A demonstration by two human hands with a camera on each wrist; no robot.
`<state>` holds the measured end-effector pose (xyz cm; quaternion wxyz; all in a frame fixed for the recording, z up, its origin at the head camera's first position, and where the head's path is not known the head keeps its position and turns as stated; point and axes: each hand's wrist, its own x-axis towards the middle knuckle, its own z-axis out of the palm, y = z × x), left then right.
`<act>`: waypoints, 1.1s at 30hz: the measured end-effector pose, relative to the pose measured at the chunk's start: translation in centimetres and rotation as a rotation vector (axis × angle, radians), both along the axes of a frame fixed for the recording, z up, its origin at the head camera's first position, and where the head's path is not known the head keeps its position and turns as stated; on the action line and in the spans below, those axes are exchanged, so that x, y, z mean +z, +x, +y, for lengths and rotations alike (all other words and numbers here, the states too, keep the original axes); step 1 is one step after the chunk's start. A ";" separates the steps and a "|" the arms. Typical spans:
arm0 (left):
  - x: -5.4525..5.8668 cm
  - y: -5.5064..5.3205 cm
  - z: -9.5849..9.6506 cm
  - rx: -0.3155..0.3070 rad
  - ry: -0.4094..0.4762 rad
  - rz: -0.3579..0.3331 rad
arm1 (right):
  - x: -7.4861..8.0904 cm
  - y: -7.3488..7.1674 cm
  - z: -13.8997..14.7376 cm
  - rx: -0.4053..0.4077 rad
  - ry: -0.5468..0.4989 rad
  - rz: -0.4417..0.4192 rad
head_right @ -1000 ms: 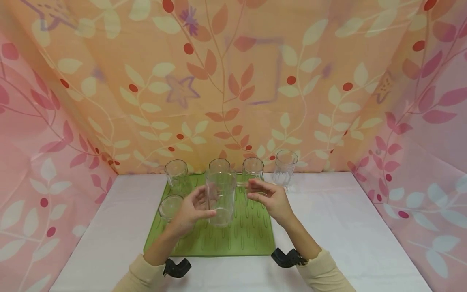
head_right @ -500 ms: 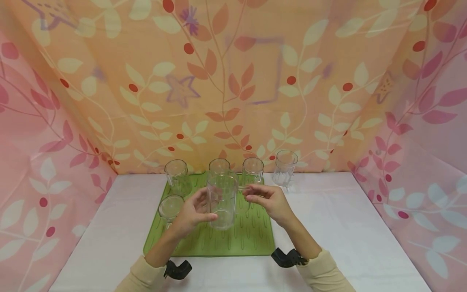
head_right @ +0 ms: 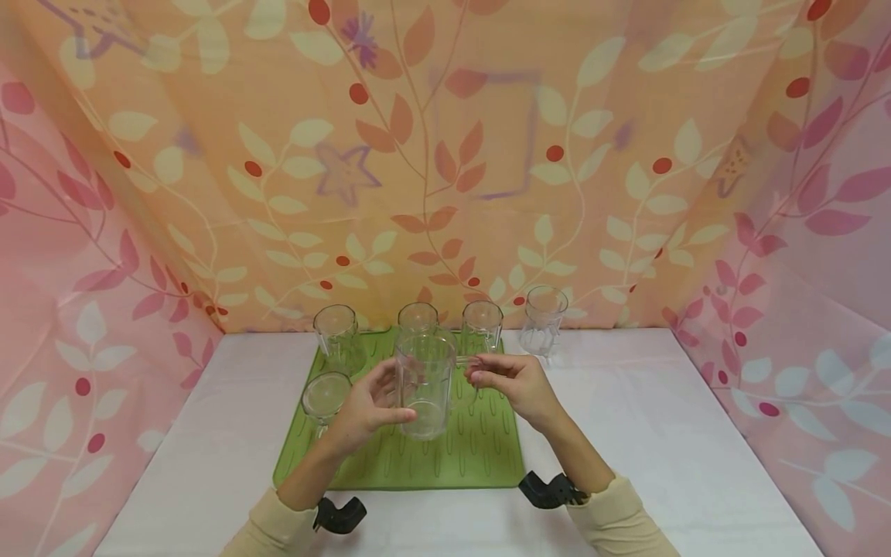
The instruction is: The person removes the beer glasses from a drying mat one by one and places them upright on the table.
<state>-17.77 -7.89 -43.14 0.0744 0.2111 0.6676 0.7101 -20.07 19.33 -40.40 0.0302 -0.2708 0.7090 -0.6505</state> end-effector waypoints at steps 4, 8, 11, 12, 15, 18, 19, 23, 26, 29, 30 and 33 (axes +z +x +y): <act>-0.1 0.0 0.0 0.003 0.000 -0.003 | 0.1 0.0 0.0 -0.004 0.011 -0.005; -0.1 -0.1 -0.1 0.003 -0.004 0.000 | 0.1 0.0 -0.1 -0.008 0.018 -0.012; -0.2 -0.1 -0.1 0.003 -0.005 0.002 | 0.2 0.0 -0.1 -0.012 0.020 -0.015; -0.2 -0.1 -0.1 0.003 -0.006 0.004 | 0.2 0.0 -0.2 -0.012 0.019 -0.016; -0.1 -0.1 -0.1 0.003 -0.003 0.004 | 0.1 -0.1 -0.2 -0.018 0.016 -0.013; 0.0 0.0 -0.1 0.003 0.000 0.001 | 0.1 -0.2 -0.2 -0.017 0.008 -0.004; 0.0 0.0 -0.1 0.003 0.001 0.000 | 0.2 -0.2 -0.3 -0.019 0.009 0.001; 0.1 0.1 0.0 0.010 -0.003 0.009 | 0.4 -0.1 -0.3 -0.023 0.003 0.008; 0.3 0.2 0.1 0.020 -0.026 0.044 | 0.7 0.1 -0.3 -0.035 0.001 -0.002; 0.4 0.4 0.3 0.033 -0.066 0.087 | 1.0 0.3 -0.2 -0.043 0.001 -0.005; 0.5 0.4 0.3 0.036 -0.078 0.100 | 1.1 0.4 -0.1 -0.045 0.002 -0.002; 0.6 0.5 0.4 0.044 -0.104 0.122 | 1.4 0.5 -0.1 -0.045 0.002 0.019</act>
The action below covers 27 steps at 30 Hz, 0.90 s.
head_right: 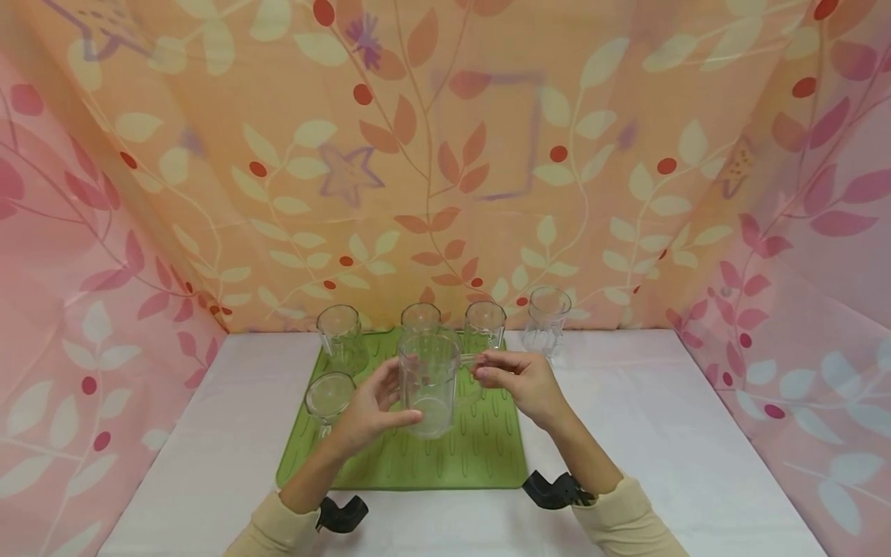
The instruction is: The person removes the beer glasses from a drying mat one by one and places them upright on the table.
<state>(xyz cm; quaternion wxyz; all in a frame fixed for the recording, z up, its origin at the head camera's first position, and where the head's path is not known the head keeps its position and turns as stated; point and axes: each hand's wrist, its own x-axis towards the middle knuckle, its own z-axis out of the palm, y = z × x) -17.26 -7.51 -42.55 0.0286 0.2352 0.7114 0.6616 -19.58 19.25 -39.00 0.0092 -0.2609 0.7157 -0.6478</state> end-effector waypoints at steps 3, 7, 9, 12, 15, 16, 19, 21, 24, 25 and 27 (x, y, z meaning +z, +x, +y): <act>0.2 0.1 0.1 0.004 -0.016 0.013 | 0.2 0.0 0.0 0.000 -0.005 0.021; 0.5 0.2 0.2 0.009 -0.031 0.023 | 0.5 0.1 0.1 0.003 -0.023 0.027; 0.7 0.3 0.3 0.014 -0.036 0.030 | 0.6 0.2 0.2 0.007 -0.033 0.027; 0.9 0.4 0.2 0.031 -0.028 0.059 | 0.9 0.2 0.5 0.001 -0.040 0.031; 1.2 0.5 -0.1 0.044 -0.017 0.113 | 1.3 0.1 0.8 -0.014 -0.043 0.045; 1.3 0.5 -0.2 0.046 -0.016 0.131 | 1.5 0.0 1.0 -0.021 -0.047 0.045; 1.7 0.6 -0.6 0.046 -0.017 0.169 | 2.0 -0.2 1.2 -0.027 -0.072 0.055; 2.0 0.7 -0.8 0.048 -0.017 0.186 | 2.2 -0.4 1.3 -0.030 -0.101 0.056; 2.5 0.9 -1.3 0.067 -0.018 0.216 | 2.6 -0.7 1.6 -0.052 -0.137 0.065; 2.7 1.0 -1.5 0.076 -0.022 0.231 | 2.7 -0.8 1.7 -0.063 -0.146 0.070; 3.1 1.1 -1.9 0.100 -0.032 0.259 | 2.9 -1.0 2.0 -0.088 -0.166 0.085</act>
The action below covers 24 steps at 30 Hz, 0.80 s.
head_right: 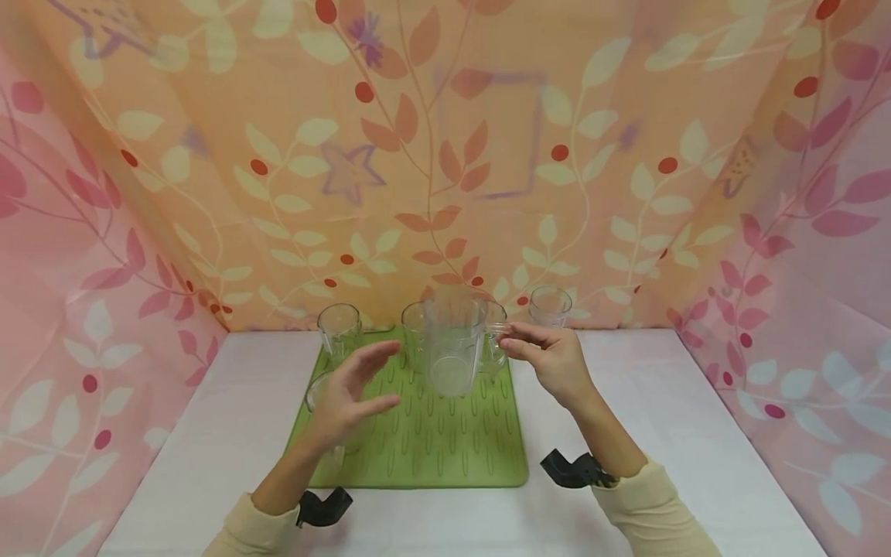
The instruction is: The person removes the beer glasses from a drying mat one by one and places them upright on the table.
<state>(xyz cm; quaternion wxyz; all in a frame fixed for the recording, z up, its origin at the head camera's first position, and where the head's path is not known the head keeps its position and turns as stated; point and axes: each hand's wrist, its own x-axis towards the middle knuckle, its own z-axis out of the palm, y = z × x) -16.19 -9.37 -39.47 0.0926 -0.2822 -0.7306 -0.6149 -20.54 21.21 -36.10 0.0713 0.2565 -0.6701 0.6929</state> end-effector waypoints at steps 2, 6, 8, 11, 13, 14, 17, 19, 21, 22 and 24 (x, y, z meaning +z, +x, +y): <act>0.3 0.0 -0.5 0.026 -0.011 0.025 | 0.2 -0.2 0.3 -0.025 -0.017 0.011; 0.8 0.3 -1.5 0.077 -0.029 0.047 | 0.4 -0.5 0.8 -0.080 -0.060 0.023; 0.8 0.4 -2.2 0.108 -0.040 0.034 | 0.4 -0.7 1.1 -0.121 -0.070 0.023; 0.8 0.5 -3.1 0.158 -0.070 -0.010 | 0.4 -0.8 1.6 -0.206 -0.061 0.020; 0.7 0.5 -3.7 0.194 -0.101 -0.044 | 0.4 -1.0 1.9 -0.257 -0.053 0.020; 0.7 0.5 -4.0 0.209 -0.116 -0.060 | 0.4 -1.1 2.1 -0.277 -0.053 0.021; 0.6 0.5 -5.0 0.256 -0.156 -0.088 | 0.5 -1.3 2.7 -0.323 -0.063 0.031; 0.5 0.6 -5.7 0.275 -0.162 -0.081 | 0.7 -1.6 3.0 -0.340 -0.096 0.044; 0.3 0.6 -6.5 0.288 -0.165 -0.068 | 0.9 -1.8 3.3 -0.368 -0.124 0.051; 0.1 0.7 -6.9 0.295 -0.166 -0.063 | 0.9 -1.9 3.4 -0.384 -0.137 0.050; -0.3 0.8 -7.8 0.309 -0.166 -0.051 | 1.0 -2.1 3.7 -0.423 -0.154 0.040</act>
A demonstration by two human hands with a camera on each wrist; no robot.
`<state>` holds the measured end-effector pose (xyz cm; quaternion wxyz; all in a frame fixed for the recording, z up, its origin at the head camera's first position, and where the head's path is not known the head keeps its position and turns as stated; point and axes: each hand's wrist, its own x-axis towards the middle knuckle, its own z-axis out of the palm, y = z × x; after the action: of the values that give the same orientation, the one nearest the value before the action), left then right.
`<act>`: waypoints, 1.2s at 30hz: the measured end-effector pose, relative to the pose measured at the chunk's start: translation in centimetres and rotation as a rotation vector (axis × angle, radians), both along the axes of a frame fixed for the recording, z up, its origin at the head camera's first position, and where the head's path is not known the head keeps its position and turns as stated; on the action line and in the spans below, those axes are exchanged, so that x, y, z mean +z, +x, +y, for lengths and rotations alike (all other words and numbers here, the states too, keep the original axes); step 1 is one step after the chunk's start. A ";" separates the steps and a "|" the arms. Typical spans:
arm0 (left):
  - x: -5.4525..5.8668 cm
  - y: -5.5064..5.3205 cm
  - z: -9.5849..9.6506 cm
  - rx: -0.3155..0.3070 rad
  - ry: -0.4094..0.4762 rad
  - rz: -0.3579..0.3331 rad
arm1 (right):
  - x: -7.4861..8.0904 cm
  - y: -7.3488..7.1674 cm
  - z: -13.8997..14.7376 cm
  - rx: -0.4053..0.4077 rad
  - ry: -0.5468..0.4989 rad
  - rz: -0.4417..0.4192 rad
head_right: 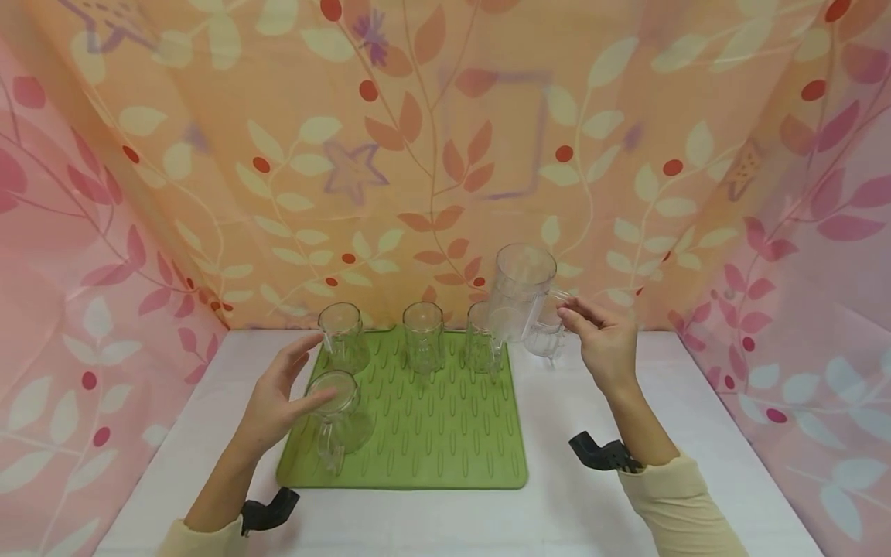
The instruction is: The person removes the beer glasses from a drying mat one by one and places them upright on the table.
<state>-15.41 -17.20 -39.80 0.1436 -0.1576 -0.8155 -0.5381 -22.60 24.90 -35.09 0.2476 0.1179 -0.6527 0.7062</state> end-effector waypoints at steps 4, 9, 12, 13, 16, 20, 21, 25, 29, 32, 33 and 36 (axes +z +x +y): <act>-1.2 0.2 -1.7 0.028 -0.014 -0.020 | 0.0 -0.1 0.8 -0.066 -0.049 -0.016; -2.7 0.7 -3.6 0.052 -0.032 -0.048 | -0.2 -0.4 1.8 -0.123 -0.068 0.008; -3.7 1.0 -4.6 0.053 -0.038 -0.056 | -0.4 -0.5 2.6 -0.173 -0.040 0.016; -4.0 1.1 -4.9 0.053 -0.037 -0.058 | -0.5 -0.5 2.8 -0.186 -0.041 0.014; -4.9 1.4 -5.7 0.055 -0.034 -0.071 | -0.6 -0.7 3.7 -0.216 -0.066 0.001; -6.0 1.6 -6.4 0.049 -0.035 -0.128 | -0.9 -1.0 4.7 -0.248 -0.148 -0.007; -6.2 1.7 -6.5 0.045 -0.035 -0.150 | -1.0 -1.0 5.0 -0.261 -0.160 -0.006; -6.9 1.8 -6.8 0.039 -0.054 -0.250 | -1.3 -1.2 5.8 -0.334 -0.148 -0.029; -7.3 1.7 -6.8 0.039 -0.085 -0.341 | -1.6 -1.3 6.5 -0.373 -0.160 -0.047; -7.6 1.7 -6.8 0.024 -0.088 -0.400 | -1.9 -1.5 6.9 -0.374 -0.208 -0.033; -7.7 1.7 -6.8 0.019 -0.093 -0.417 | -2.0 -1.5 7.1 -0.379 -0.214 -0.030; -8.2 1.7 -6.9 0.008 -0.110 -0.465 | -2.3 -1.8 7.6 -0.394 -0.258 -0.026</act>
<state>-13.71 -24.12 -47.96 -0.0548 -0.0340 -0.8553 -0.5140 -24.44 32.45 -37.42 0.3854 -0.0533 -0.5707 0.7231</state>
